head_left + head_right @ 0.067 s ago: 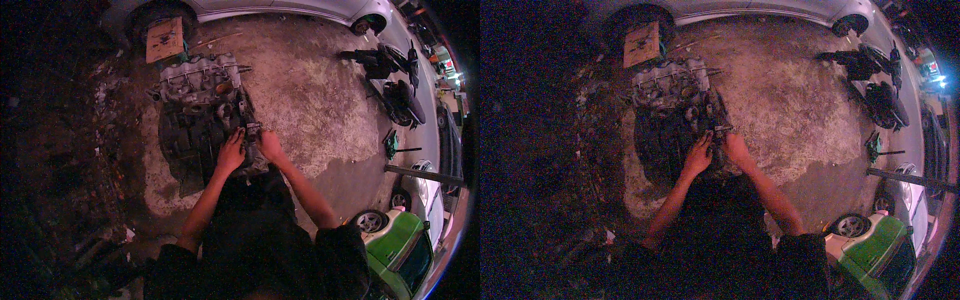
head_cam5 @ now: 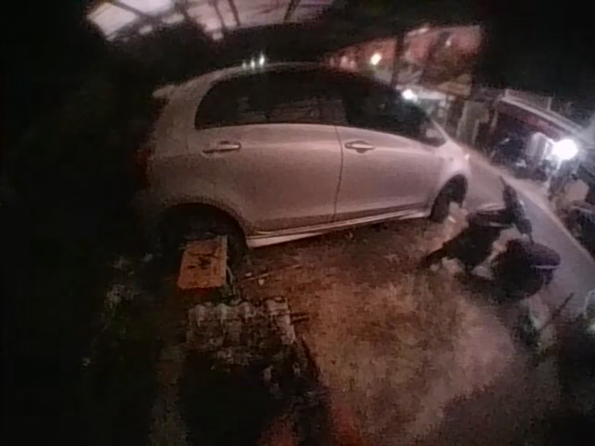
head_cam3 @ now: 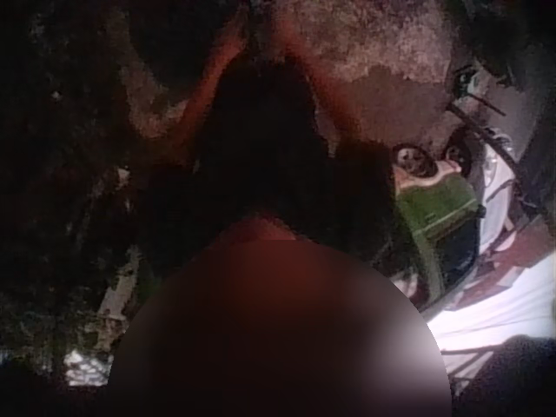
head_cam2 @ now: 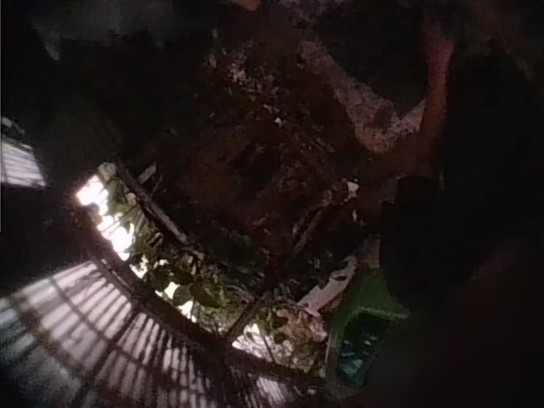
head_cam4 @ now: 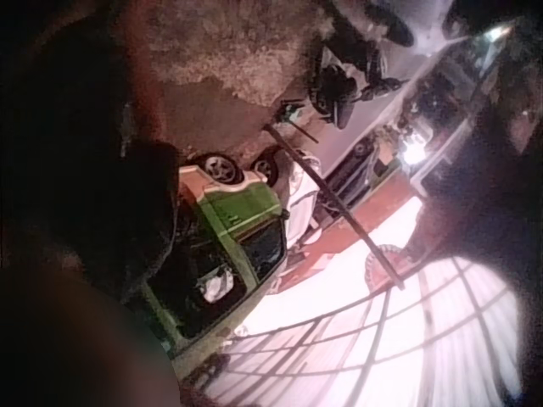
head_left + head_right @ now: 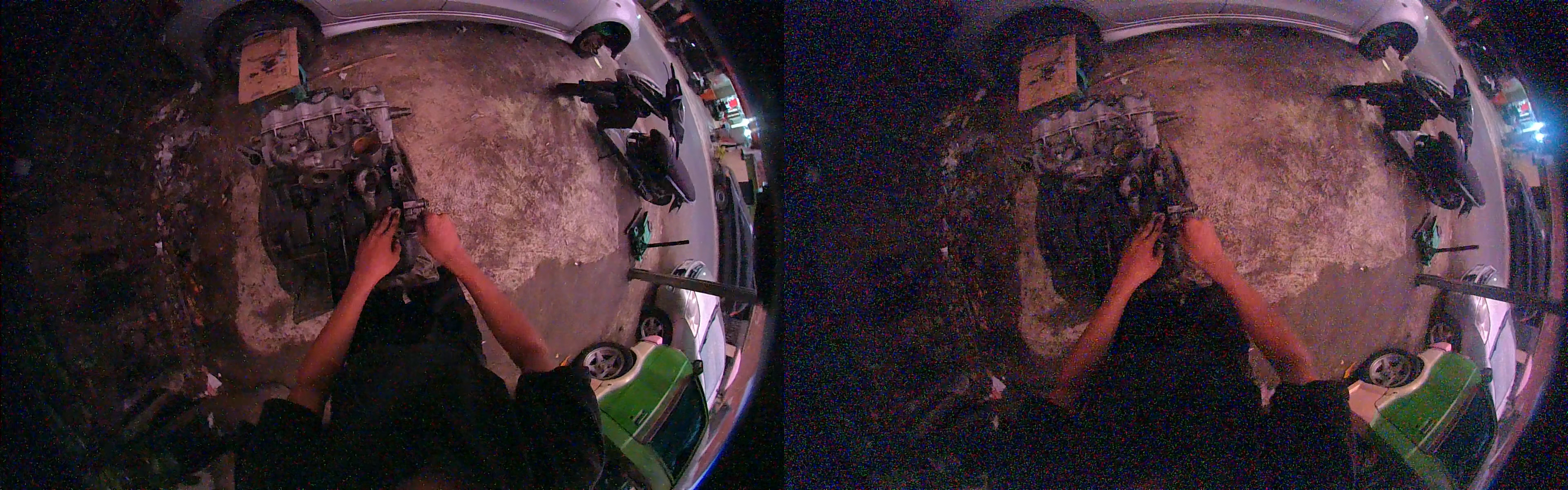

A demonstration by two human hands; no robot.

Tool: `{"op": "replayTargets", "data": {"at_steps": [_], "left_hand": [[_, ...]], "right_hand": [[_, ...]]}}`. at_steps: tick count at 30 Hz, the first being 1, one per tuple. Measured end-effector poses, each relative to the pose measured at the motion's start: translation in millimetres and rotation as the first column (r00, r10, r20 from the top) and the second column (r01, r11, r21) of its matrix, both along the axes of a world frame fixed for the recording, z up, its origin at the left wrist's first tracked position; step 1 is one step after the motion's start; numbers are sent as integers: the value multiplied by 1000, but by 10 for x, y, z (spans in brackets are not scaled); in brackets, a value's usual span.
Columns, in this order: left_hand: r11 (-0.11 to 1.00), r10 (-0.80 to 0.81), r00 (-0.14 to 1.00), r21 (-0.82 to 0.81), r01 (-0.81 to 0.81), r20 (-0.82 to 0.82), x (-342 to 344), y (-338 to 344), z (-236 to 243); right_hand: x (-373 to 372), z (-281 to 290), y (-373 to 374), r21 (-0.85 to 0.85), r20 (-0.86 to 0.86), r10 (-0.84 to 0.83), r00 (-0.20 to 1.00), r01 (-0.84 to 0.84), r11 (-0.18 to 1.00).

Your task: The person uses a wrench to loosen and remove bolts from a car engine block resting on the ground. They repeatedly reposition the wrench and apply torque to different bolt locations while stabilizing the engine with the other hand.

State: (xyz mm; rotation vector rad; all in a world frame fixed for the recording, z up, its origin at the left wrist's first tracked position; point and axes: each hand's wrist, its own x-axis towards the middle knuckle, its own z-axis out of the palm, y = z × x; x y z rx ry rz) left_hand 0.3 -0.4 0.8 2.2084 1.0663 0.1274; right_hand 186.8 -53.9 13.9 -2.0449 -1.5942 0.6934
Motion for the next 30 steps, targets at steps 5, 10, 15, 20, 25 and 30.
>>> {"op": "replayTargets", "data": {"at_steps": [5, 10, 15, 20, 25, 30], "left_hand": [[999, -3, 1000, 34, 4, -20, -3, -7, 18], [996, -9, 999, 85, 13, -41, 9, -8, 30], [999, -14, 997, 29, 17, -80, 7, -1, 13], [1000, -20, 998, -19, 19, -57, -3, 24, 21], [1000, -9, 999, -16, 8, -44, 5, 16, 37], [1000, -14, 998, -6, 14, -60, 9, 16, 32]], "right_hand": [[-40, 49, -25, -2, -9, -93, 996, 93, 996], [-59, -6, -136, 32, 36, -268, 963, 267, 963], [55, -231, -235, 71, -55, -425, 903, 429, 901], [9, -361, -556, -57, -91, -357, 930, 353, 934], [-123, -481, -740, 13, -246, -330, 911, 344, 939], [-158, -556, -807, 37, -295, -315, 902, 340, 940]]}}
